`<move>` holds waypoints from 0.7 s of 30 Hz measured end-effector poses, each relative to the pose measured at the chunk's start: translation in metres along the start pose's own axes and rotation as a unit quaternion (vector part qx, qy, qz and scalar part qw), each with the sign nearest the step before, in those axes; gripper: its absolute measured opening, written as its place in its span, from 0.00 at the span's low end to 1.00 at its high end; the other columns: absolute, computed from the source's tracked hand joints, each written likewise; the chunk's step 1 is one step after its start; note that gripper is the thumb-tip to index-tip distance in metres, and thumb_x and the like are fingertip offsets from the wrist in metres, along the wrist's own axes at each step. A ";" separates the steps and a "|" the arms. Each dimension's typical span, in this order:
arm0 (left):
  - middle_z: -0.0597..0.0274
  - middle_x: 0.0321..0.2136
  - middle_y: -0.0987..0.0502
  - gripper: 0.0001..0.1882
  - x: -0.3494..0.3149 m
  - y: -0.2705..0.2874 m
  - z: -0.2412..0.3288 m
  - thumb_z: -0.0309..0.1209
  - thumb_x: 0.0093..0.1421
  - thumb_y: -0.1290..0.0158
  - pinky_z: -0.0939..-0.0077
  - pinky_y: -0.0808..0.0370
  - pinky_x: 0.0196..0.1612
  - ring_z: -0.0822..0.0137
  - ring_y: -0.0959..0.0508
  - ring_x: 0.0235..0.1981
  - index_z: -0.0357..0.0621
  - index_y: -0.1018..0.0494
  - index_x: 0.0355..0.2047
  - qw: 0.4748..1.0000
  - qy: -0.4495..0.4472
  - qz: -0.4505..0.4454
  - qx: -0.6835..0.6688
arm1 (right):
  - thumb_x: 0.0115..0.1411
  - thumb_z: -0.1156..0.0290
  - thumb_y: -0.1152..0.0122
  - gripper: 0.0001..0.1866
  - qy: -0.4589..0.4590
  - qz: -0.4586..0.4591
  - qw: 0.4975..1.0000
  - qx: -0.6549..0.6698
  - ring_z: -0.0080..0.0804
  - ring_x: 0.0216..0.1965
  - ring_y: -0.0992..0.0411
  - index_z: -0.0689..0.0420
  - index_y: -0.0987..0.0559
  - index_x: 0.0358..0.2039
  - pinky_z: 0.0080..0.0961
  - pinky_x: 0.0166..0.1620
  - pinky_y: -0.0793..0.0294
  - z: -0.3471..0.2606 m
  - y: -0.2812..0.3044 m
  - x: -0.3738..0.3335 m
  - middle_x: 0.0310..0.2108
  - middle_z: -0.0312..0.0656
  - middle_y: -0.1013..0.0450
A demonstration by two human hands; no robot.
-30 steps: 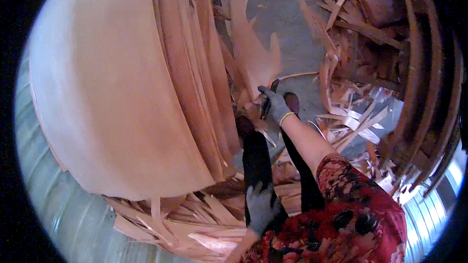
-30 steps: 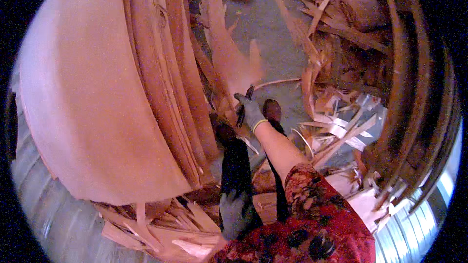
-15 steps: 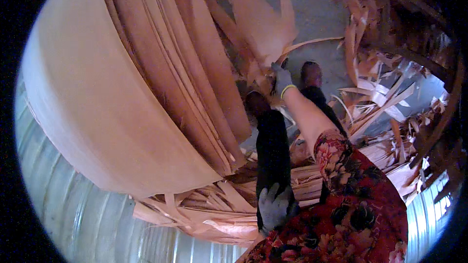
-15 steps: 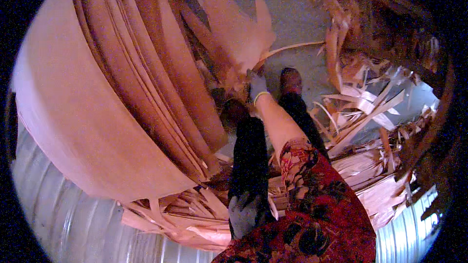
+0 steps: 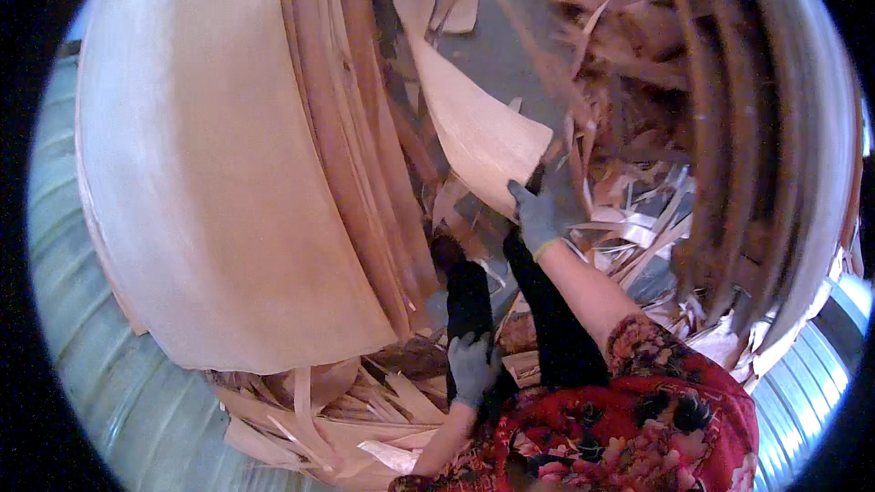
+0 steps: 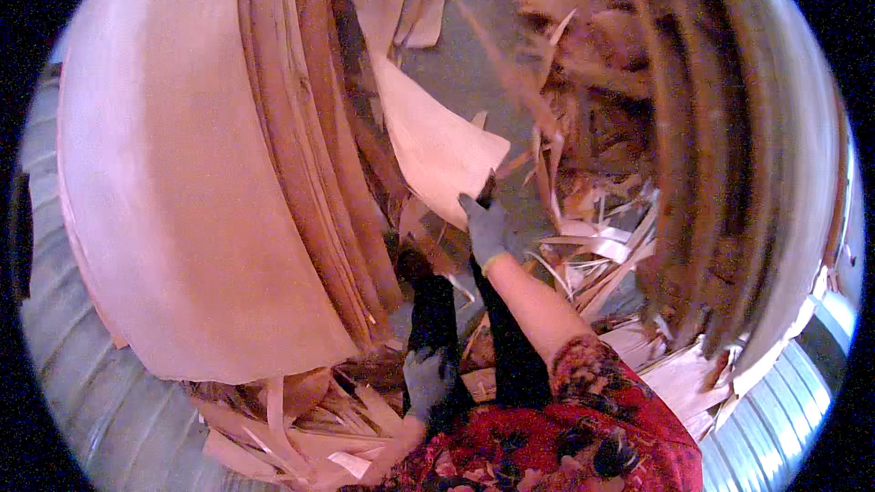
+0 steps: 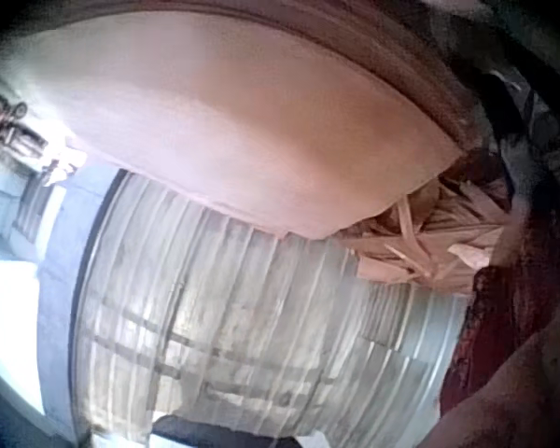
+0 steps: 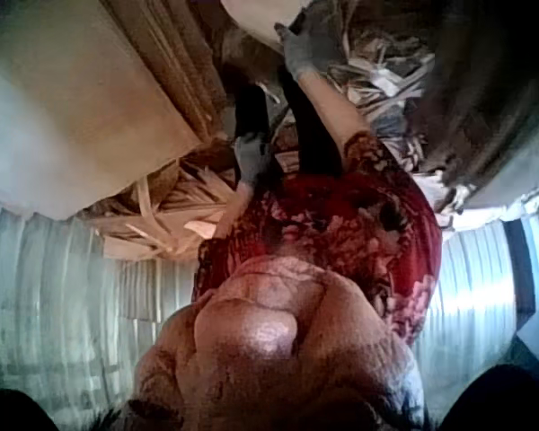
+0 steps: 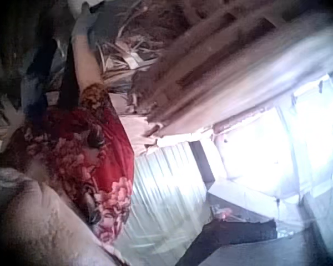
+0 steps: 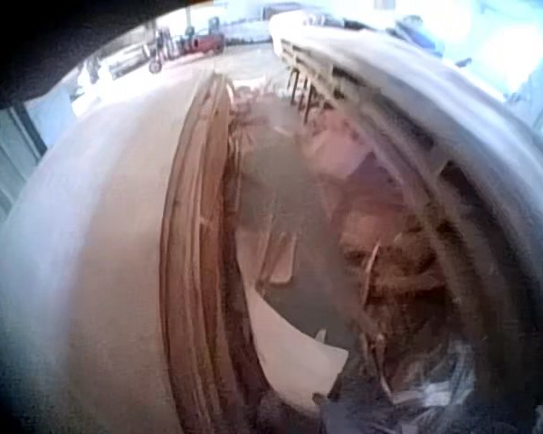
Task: The person applies thin wood veneer sheets to a large curved surface in a workshop. They smooth the veneer, trim excess edges with a utility knife, and use white tape to secure the sheets. The person repeatedly handles veneer sheets, a knife, and tape while working on the curved object.
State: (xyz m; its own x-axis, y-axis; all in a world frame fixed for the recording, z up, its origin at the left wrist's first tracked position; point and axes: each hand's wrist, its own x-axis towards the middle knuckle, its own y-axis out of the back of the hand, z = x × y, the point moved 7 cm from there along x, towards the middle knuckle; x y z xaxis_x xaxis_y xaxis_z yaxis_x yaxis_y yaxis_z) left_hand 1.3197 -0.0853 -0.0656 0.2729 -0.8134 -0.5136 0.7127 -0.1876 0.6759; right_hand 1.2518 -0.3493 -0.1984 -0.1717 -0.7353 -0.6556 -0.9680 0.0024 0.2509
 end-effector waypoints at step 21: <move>0.54 0.55 0.40 0.25 0.318 0.260 0.273 0.41 0.60 0.62 0.60 0.34 0.49 0.53 0.34 0.50 0.41 0.44 0.54 0.637 -0.084 -0.167 -0.748 | 0.45 0.75 0.33 0.15 0.138 -0.220 0.964 0.061 0.17 0.32 0.33 0.61 0.24 0.35 0.18 0.37 0.33 -0.480 0.214 -0.238 0.30 0.31 0.27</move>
State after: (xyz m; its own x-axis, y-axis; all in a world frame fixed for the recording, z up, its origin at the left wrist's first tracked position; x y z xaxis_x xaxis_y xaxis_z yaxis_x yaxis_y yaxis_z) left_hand 1.4151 -0.5427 0.0911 -0.0393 -0.9371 -0.3470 0.5648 0.2656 -0.7813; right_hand 1.1736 -0.4988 0.3528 0.2984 -0.8364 -0.4598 -0.9535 -0.2826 -0.1048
